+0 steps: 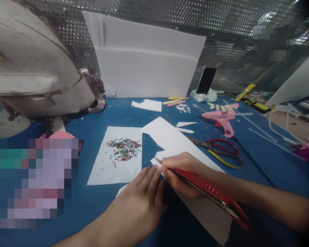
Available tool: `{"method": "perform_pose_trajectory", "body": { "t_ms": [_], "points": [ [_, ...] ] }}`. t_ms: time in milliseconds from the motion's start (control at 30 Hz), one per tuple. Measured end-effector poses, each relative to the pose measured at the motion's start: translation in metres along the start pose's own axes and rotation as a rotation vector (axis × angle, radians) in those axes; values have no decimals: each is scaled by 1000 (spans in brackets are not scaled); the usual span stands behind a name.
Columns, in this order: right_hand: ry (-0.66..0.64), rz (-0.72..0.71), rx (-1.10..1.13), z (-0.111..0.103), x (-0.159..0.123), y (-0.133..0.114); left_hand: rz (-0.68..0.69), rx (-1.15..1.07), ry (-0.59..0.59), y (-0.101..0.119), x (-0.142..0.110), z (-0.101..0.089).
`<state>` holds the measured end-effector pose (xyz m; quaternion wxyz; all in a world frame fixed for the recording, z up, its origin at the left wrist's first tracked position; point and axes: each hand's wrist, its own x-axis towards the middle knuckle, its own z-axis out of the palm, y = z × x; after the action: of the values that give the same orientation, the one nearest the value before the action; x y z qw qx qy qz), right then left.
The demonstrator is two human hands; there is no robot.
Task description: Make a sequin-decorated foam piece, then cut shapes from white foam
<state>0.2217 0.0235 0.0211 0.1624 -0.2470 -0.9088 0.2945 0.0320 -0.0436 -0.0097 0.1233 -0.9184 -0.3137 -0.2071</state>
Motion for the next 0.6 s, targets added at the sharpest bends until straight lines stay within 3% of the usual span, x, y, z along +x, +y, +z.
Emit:
{"method": "perform_pose_trajectory", "body": {
  "t_ms": [600],
  "points": [
    [-22, 53, -14, -1, -8, -6, -4, 18, -5, 2, -2, 4]
  ]
}}
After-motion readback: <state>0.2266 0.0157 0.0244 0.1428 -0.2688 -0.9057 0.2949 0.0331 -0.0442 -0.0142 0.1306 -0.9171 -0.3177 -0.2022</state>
